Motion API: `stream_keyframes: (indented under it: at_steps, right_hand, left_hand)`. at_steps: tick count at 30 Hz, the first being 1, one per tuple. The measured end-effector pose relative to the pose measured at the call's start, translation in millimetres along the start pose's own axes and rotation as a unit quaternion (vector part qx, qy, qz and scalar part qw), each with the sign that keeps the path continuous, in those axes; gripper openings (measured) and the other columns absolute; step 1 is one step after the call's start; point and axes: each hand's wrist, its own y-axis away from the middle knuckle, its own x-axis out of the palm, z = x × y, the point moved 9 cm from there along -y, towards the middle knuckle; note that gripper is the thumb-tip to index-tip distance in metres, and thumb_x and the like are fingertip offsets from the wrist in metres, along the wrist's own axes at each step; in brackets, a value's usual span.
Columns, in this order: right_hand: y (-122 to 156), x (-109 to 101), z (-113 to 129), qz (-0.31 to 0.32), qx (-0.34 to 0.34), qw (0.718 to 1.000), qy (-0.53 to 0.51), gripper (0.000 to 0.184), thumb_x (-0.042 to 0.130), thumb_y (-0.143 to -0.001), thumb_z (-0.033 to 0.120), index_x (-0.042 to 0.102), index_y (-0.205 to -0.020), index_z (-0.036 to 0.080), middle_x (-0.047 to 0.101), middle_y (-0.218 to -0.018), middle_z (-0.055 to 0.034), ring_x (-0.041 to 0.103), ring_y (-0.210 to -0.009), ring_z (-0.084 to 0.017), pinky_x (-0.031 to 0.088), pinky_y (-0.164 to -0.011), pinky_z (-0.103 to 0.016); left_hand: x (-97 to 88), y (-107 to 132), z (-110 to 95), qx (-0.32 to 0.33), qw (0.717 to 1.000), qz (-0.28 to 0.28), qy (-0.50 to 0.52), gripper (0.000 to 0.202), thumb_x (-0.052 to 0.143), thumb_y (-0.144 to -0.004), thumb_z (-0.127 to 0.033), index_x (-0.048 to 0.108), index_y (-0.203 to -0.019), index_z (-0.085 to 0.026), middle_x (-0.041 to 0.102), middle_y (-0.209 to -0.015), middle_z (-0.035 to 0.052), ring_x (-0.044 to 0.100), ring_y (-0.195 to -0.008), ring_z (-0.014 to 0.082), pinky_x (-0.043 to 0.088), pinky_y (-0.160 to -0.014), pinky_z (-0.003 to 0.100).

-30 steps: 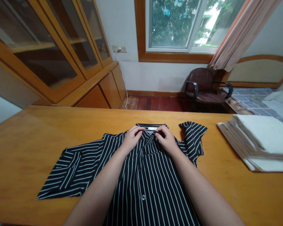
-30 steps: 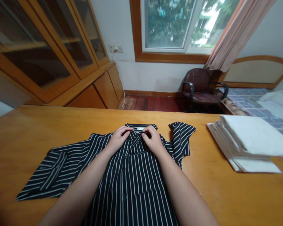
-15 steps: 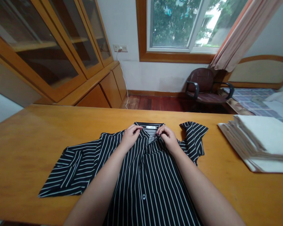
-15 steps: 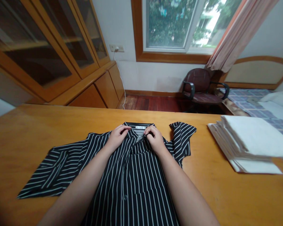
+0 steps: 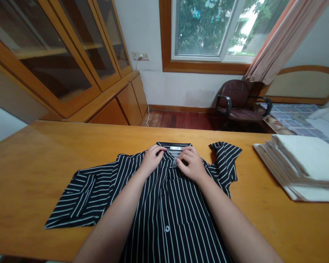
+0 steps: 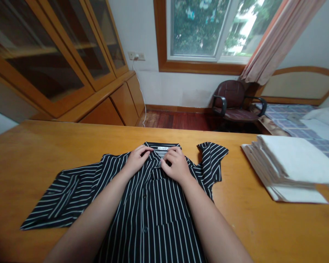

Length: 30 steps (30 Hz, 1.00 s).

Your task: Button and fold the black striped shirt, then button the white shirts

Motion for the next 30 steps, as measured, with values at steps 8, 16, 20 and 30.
stream_keyframes:
  at_steps: [8,16,20,30]
  right_hand:
    - [3,6,37,0.026,-0.087,0.994,0.067,0.013,0.058,-0.091,0.018,0.068,-0.099,0.022,0.066,-0.09,-0.0067,0.055,-0.086,-0.022,0.05,-0.08,-0.04]
    - [6,18,52,0.087,-0.138,0.986,0.019,0.006,0.062,-0.089,0.024,0.068,-0.09,0.022,0.069,-0.084,-0.0036,0.057,-0.083,-0.021,0.047,-0.078,-0.039]
    - [8,30,48,0.148,-0.119,0.981,0.029,0.01,0.066,-0.088,0.033,0.066,-0.09,0.023,0.067,-0.091,-0.0045,0.056,-0.093,-0.023,0.046,-0.086,-0.042]
    - [8,39,27,0.192,-0.024,0.979,0.058,0.029,0.06,-0.073,0.007,0.056,-0.097,0.023,0.059,-0.106,-0.0073,0.049,-0.108,-0.027,0.045,-0.097,-0.046]
  left_hand:
    - [0.3,-1,2,-0.007,1.0,0.008,-0.002,0.022,0.051,-0.091,-0.018,0.072,-0.095,-0.021,0.071,-0.098,0.0043,0.066,-0.098,0.0205,0.051,-0.091,0.034]
    - [-5.2,-3,7,-0.014,1.0,-0.003,0.024,0.022,0.05,-0.091,-0.02,0.072,-0.094,-0.021,0.071,-0.097,0.0042,0.066,-0.098,0.0198,0.051,-0.092,0.034]
    - [-11.6,-4,9,-0.028,0.999,-0.011,0.033,0.022,0.051,-0.091,-0.023,0.072,-0.095,-0.021,0.072,-0.098,0.0045,0.066,-0.098,0.0202,0.051,-0.093,0.035]
    - [-19.8,-6,43,-0.116,0.974,-0.032,0.189,0.023,0.055,-0.088,-0.03,0.072,-0.099,-0.018,0.074,-0.107,0.0073,0.068,-0.103,0.0216,0.054,-0.095,0.038]
